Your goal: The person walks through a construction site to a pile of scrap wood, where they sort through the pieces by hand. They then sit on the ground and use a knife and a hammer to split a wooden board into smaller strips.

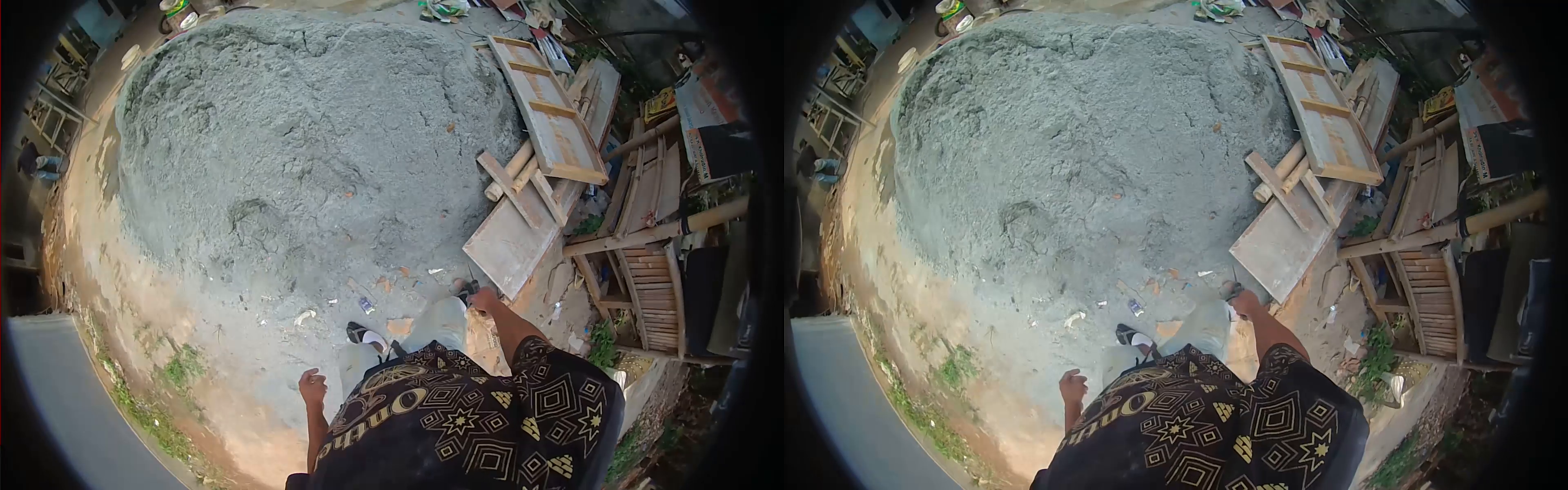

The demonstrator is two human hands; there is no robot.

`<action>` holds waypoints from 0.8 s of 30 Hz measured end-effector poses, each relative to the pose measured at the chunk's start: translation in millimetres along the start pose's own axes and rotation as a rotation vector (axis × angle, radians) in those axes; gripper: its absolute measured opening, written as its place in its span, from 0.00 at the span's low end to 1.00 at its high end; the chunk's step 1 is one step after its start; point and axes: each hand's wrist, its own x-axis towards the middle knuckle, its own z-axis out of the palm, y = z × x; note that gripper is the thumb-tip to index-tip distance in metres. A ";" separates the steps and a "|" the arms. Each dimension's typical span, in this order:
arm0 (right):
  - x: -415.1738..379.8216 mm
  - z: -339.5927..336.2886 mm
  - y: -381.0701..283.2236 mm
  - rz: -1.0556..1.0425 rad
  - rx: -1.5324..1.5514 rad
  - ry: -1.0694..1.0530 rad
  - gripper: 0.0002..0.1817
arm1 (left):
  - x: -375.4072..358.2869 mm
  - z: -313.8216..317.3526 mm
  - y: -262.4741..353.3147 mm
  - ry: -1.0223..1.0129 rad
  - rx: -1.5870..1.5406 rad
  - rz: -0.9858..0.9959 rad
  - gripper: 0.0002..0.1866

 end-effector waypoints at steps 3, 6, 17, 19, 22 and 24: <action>-0.7 31.4 -94.2 0.034 0.122 -0.140 0.13 | 2.7 -118.5 -52.4 0.538 -0.253 0.001 0.15; -16.8 59.8 -222.1 0.031 0.028 -0.266 0.10 | -17.4 -200.5 -23.4 0.799 -0.352 0.024 0.15; 33.9 218.4 -547.2 -0.250 -0.627 -0.482 0.10 | 30.8 -261.5 -72.6 0.486 -0.419 -0.196 0.18; 60.0 264.6 -586.6 -0.169 -0.624 -0.458 0.09 | 28.3 -251.6 -132.3 0.510 -0.394 -0.347 0.19; 56.8 349.5 -666.7 -0.062 -0.411 -0.415 0.13 | 24.0 -214.4 -308.5 0.097 -1.156 -0.389 0.17; 46.6 405.0 -726.5 -0.049 -0.298 -0.531 0.15 | 3.0 -219.2 -220.6 0.566 -0.895 -0.865 0.15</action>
